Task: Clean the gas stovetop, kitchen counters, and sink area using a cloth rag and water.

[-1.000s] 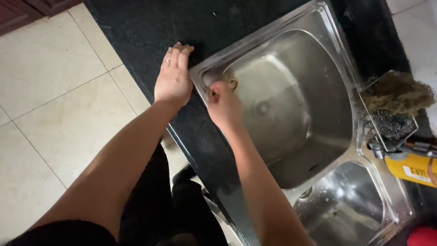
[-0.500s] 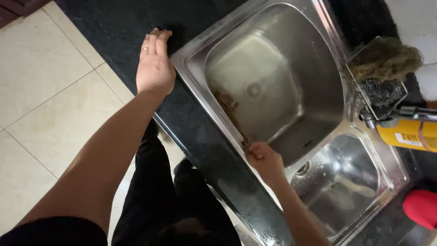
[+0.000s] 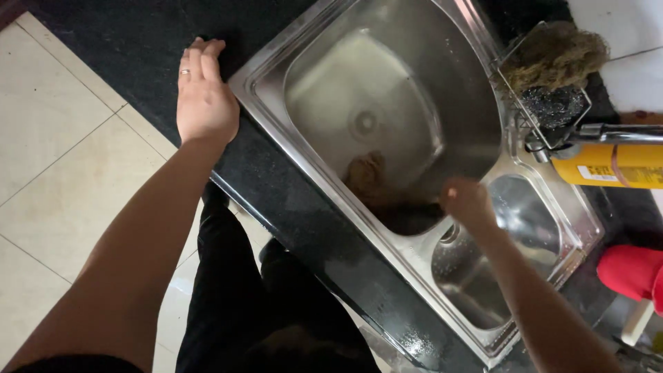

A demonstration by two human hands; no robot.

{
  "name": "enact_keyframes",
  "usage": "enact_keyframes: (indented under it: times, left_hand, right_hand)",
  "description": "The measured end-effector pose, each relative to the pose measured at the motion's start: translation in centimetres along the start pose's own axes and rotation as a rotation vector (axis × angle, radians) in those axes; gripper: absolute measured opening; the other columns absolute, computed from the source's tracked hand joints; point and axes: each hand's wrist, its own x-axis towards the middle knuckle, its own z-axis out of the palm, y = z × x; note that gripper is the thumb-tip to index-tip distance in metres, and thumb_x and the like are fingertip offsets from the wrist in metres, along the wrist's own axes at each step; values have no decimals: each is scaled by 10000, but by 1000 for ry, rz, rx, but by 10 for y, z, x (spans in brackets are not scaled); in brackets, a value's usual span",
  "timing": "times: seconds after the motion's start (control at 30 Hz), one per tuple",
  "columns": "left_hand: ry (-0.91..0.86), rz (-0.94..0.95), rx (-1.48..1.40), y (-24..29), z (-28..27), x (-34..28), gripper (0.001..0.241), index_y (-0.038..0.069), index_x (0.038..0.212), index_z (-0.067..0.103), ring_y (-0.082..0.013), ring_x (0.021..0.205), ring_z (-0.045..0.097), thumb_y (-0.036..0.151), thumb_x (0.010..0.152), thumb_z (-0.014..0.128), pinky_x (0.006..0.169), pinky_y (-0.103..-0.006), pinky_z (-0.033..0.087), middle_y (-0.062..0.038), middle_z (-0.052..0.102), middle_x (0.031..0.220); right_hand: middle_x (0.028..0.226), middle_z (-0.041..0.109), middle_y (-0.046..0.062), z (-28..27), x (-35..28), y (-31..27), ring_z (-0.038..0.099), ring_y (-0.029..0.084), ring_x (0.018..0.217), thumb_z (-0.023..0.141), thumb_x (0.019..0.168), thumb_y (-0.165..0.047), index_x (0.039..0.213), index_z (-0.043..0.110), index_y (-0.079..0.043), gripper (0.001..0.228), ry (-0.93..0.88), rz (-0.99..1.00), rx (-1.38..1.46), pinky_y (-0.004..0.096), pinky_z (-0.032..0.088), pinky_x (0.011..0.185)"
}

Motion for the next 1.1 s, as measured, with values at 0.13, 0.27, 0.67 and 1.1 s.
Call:
enact_keyframes:
  times: [0.13,0.27,0.67,1.1]
  left_hand:
    - [31,26,35,2,0,-3,611,-11,1438,478,-406,1412,433,-161,848,535,1180,-517,384,-215,500,1449]
    - [11,35,26,3,-2,1,626,-34,1423,466,-419,1430,409,-183,816,508,1200,-535,350,-215,506,1454]
    - [57,34,39,-2,6,-3,569,14,1400,494,-434,1405,461,-73,845,580,1245,-519,342,-196,515,1373]
    - [130,43,63,-8,12,-1,456,48,1360,538,-405,1397,510,30,904,543,1236,-496,382,-158,558,1379]
  right_hand:
    - [1151,716,101,-25,45,-47,698,294,943,716,900,-253,1299,624,-125,430,227,143,603,430,552,804]
    - [1445,579,221,91,150,-76,589,406,1284,728,916,-367,1518,473,-46,729,285,66,590,496,492,1052]
    - [1458,638,120,-17,84,-193,579,298,1391,533,1028,-587,1498,569,-145,646,-11,364,917,490,479,1160]
    - [1370,569,322,-157,239,-158,556,452,1354,728,1012,-214,1414,459,33,543,1185,-25,1503,517,442,1173]
